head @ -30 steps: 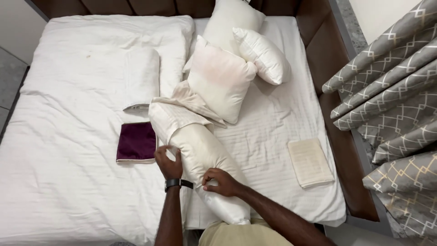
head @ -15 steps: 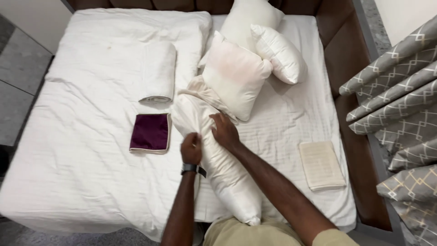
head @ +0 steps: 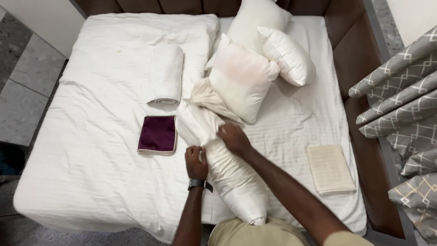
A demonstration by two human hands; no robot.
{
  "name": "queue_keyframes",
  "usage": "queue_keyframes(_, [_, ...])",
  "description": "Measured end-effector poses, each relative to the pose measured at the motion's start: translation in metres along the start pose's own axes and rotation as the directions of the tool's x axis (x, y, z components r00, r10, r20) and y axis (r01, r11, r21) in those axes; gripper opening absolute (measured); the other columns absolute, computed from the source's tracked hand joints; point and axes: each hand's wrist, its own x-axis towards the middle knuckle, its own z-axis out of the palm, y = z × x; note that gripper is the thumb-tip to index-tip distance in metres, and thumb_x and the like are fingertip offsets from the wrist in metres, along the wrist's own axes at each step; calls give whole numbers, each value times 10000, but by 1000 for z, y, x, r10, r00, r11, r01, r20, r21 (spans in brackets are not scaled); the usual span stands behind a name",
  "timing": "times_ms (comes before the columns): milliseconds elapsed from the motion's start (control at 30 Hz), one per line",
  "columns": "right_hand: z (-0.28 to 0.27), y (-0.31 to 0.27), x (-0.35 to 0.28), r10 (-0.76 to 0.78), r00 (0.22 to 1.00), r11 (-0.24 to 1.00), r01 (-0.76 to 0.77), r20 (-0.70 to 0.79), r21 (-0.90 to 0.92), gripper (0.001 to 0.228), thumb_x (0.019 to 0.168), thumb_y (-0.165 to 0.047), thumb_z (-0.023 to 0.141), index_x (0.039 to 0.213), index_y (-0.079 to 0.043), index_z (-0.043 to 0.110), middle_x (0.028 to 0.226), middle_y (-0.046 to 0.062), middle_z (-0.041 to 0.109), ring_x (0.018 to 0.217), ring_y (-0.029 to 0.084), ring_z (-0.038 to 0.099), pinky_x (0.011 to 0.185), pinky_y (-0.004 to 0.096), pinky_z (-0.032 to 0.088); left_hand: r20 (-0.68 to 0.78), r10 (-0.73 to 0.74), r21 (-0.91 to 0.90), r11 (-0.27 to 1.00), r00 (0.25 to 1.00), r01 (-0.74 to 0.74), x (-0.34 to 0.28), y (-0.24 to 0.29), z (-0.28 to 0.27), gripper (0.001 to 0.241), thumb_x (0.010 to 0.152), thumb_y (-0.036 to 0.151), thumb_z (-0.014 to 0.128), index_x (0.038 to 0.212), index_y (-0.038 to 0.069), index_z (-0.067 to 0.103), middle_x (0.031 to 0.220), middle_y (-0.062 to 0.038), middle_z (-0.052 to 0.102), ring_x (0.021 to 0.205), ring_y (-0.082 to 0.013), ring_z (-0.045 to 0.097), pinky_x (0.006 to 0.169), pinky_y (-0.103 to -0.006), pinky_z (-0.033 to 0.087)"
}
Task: The person removes a pillow from a pillowcase, folds the empty case, and places it on the bed. They then pick up a pillow and a new pillowcase, insert the pillow into the case, and smooth the fabric to fit it properly.
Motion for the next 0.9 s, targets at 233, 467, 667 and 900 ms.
queue_keyframes(233, [-47,-18,-89,188,977,979,-195,104,64,150,916,-91,635,1047,-84,708,1134,84,665,1072,277,645,872,415,526,265,142,-83,989,954,-124,-28,4,-21,145,855,-1,641,996,30,656,1033,-124,627,967,-372,553,862,-451,474])
queue_keyframes(467, [-57,-10,-70,420,901,849,-431,105,306,318,969,-123,640,1282,-65,624,1247,133,609,1126,305,632,927,412,533,505,308,-328,933,806,-151,-66,41,-47,130,822,-6,668,933,50,630,1007,-114,623,979,-360,565,856,-460,461])
queue_keyframes(667, [-9,7,-41,293,934,916,-336,205,220,413,863,-72,670,1269,-136,709,1263,146,621,1095,330,643,896,424,536,566,238,-220,966,790,-134,-80,13,-35,85,840,23,692,891,61,635,961,-103,615,931,-343,552,810,-469,453])
queue_keyframes(900, [-13,18,-77,220,969,964,-234,115,124,199,890,-85,669,1070,-85,754,1120,80,711,1053,285,657,897,403,537,504,116,-143,988,856,-50,-79,11,-35,62,877,64,690,924,48,653,931,-95,612,886,-329,542,781,-448,458])
